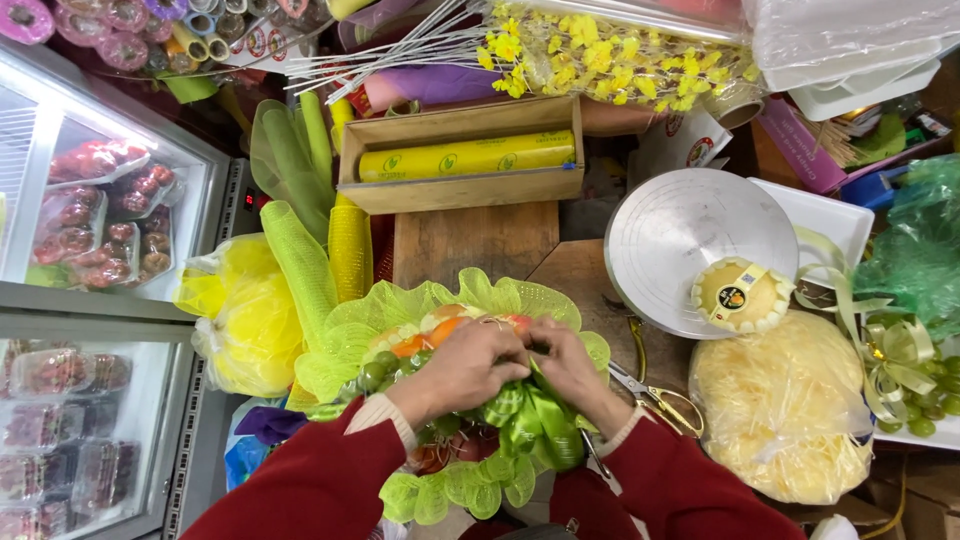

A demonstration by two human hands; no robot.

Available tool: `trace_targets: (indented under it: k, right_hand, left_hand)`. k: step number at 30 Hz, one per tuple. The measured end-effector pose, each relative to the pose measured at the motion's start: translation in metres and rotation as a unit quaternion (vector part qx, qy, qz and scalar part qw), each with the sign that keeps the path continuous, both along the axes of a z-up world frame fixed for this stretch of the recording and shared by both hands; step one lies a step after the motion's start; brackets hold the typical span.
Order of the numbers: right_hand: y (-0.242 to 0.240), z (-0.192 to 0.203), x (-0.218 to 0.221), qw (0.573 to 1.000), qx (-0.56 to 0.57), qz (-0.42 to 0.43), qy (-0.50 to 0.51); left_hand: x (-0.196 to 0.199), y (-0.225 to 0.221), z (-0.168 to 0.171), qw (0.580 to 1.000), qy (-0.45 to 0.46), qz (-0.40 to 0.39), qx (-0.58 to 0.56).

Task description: The person assembles a green ribbon bow by hand, attaches it to a fruit basket containing a melon, oranges, and grapes, and then trims the ribbon ends with shears.

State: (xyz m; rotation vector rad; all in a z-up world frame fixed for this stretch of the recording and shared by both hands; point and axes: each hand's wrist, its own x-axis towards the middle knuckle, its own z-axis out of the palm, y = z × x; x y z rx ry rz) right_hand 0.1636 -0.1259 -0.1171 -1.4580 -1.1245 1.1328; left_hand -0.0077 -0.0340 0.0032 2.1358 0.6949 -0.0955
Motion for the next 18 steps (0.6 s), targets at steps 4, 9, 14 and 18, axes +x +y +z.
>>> trace_targets:
  k: [4,9,14,18]
  right_hand:
    - [-0.004,0.057,0.015,0.998,-0.024,0.034,0.057]
    - [-0.025,0.09,0.011,0.997,-0.027,0.051,0.052]
    - [-0.032,0.091,0.006,0.997,-0.059,0.04,-0.031]
    - [-0.019,0.105,0.007,0.989,-0.143,0.032,-0.032]
  left_hand:
    - [0.011,0.018,0.049,0.986,0.036,0.116,-0.115]
    - [0.012,0.033,0.055,0.944,0.102,0.242,-0.199]
    - [0.024,0.029,0.064,0.931,0.237,0.189,-0.203]
    - [0.023,0.032,0.049,0.948,0.232,0.161,-0.149]
